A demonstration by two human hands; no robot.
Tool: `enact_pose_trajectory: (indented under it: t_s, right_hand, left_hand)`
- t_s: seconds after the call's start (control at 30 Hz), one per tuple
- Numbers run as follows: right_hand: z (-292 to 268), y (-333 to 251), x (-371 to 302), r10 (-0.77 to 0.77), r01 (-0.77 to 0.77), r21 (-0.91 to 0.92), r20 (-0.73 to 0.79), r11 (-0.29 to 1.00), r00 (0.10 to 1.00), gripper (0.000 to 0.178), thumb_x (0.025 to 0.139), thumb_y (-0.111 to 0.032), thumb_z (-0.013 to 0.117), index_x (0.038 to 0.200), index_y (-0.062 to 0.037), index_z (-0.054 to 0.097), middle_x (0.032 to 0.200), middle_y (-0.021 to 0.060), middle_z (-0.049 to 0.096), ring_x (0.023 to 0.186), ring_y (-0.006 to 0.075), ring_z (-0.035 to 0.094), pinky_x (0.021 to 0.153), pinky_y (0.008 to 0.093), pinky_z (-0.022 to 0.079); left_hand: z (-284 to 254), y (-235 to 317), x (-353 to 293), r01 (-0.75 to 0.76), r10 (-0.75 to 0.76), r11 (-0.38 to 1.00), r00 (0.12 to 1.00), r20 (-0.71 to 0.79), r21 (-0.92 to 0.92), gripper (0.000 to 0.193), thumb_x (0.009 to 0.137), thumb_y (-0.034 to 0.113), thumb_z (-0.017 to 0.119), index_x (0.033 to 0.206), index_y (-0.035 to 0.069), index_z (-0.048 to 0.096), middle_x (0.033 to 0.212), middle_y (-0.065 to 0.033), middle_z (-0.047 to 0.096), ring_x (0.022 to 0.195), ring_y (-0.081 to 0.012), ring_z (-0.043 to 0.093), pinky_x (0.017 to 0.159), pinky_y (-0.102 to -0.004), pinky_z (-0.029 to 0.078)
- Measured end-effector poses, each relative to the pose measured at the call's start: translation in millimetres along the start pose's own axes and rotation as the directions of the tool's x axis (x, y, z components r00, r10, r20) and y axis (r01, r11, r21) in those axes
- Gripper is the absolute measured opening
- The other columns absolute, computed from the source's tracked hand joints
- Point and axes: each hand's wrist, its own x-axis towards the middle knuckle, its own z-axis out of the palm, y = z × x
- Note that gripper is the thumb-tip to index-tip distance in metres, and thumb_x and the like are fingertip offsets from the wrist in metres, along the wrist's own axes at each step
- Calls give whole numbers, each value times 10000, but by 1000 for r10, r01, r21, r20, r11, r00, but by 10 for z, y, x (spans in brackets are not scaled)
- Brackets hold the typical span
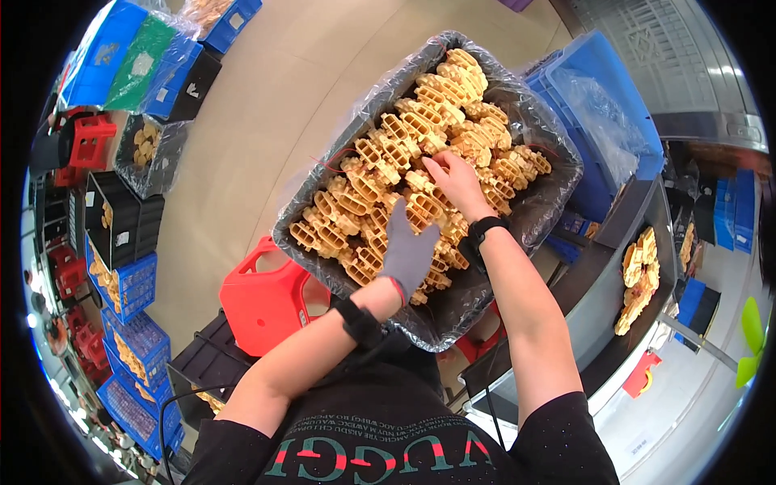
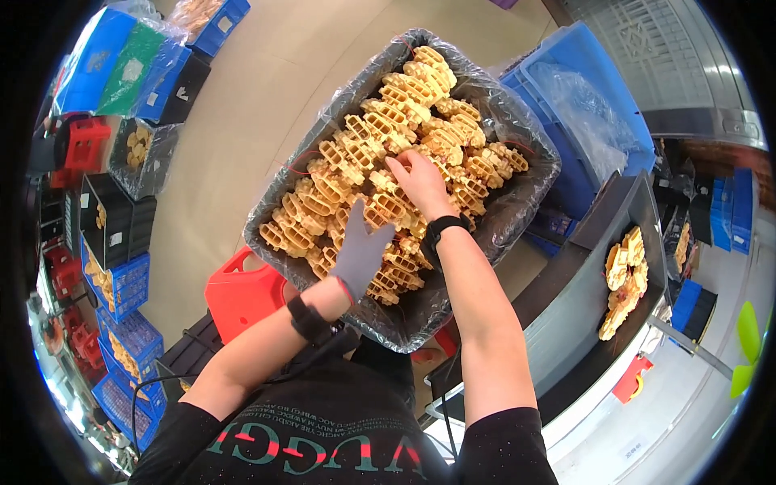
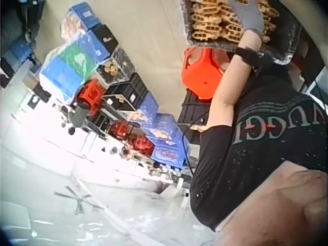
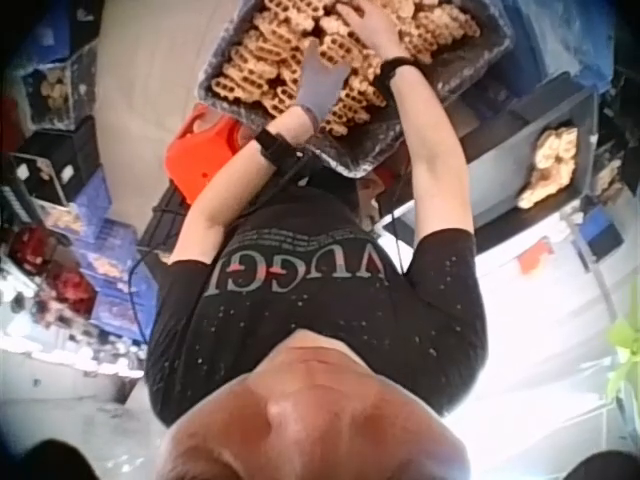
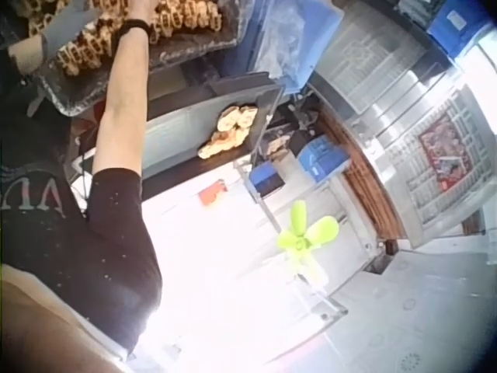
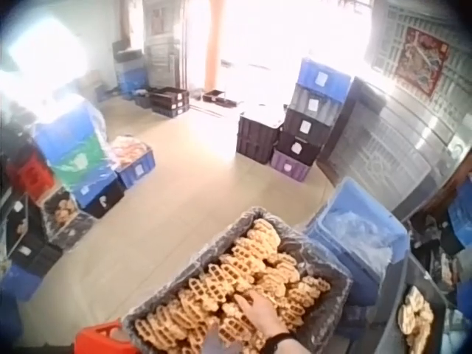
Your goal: Sort and assemble small plastic toy components on a workbench in a factory setting.
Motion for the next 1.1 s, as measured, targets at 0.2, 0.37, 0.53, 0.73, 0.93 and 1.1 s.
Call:
enact_pose_trajectory:
  t_s: [0.2, 0.37, 0.53, 0.73, 0.93, 1.1]
  right_hand:
    - [133, 205, 164, -161, 129, -124, -301, 984, 940, 358, 888, -345, 594, 818, 5, 613, 830, 182, 602, 798, 364, 561, 754, 424, 460]
    - [116, 158, 170, -25, 67, 123, -318, 990, 948, 449, 855, -440, 633, 840, 6, 581, 766, 134, 584, 727, 303, 566, 723, 391, 470]
    - [-106, 232, 189, 93, -90, 252, -2, 963, 996, 329, 879, -327, 574, 961, -15, 636, 915, 102, 652, 864, 199, 605, 797, 322, 468]
    - [-131, 390, 109, -27, -7, 511, 59, 859, 998, 246, 861, -233, 647, 990, -26, 614, 1000, 64, 620, 935, 152, 568, 860, 293, 453]
    - [-53, 220, 146, -28, 55, 348, -83, 936, 996, 293, 813, -249, 735, 946, -26, 599, 876, 61, 627, 818, 163, 589, 749, 306, 485]
    - [-40, 234, 100, -4, 21, 181, -96, 983, 995, 366, 818, -350, 720, 931, -17, 619, 862, 91, 647, 795, 197, 601, 750, 337, 482]
  left_hand:
    - [160, 62, 24, -563, 549, 564, 802, 236, 605, 747, 779, 217, 696, 1399, 40, 319, 1417, -233, 338, 1342, -406, 291, 1094, -452, 277]
    - [173, 119, 403, -523, 557, 300, 775, 299, 798, 821, 741, 284, 727, 1398, 24, 308, 1432, -212, 327, 1349, -400, 278, 1113, -509, 217]
    - [93, -46, 558, -574, 587, 151, 707, 394, 805, 774, 751, 340, 723, 1378, 52, 374, 1413, -177, 372, 1335, -332, 336, 1106, -463, 263]
    - [83, -35, 562, -605, 574, 118, 688, 444, 787, 737, 750, 318, 717, 1381, 120, 391, 1412, -179, 381, 1301, -346, 376, 1082, -463, 295]
    - [71, -6, 536, -524, 529, 197, 769, 360, 829, 699, 748, 284, 684, 1374, 124, 417, 1437, -185, 363, 1276, -349, 407, 1035, -472, 342]
    - [43, 11, 522, -504, 483, 200, 797, 363, 840, 717, 741, 324, 688, 1380, 142, 419, 1439, -153, 376, 1255, -336, 431, 1030, -464, 347]
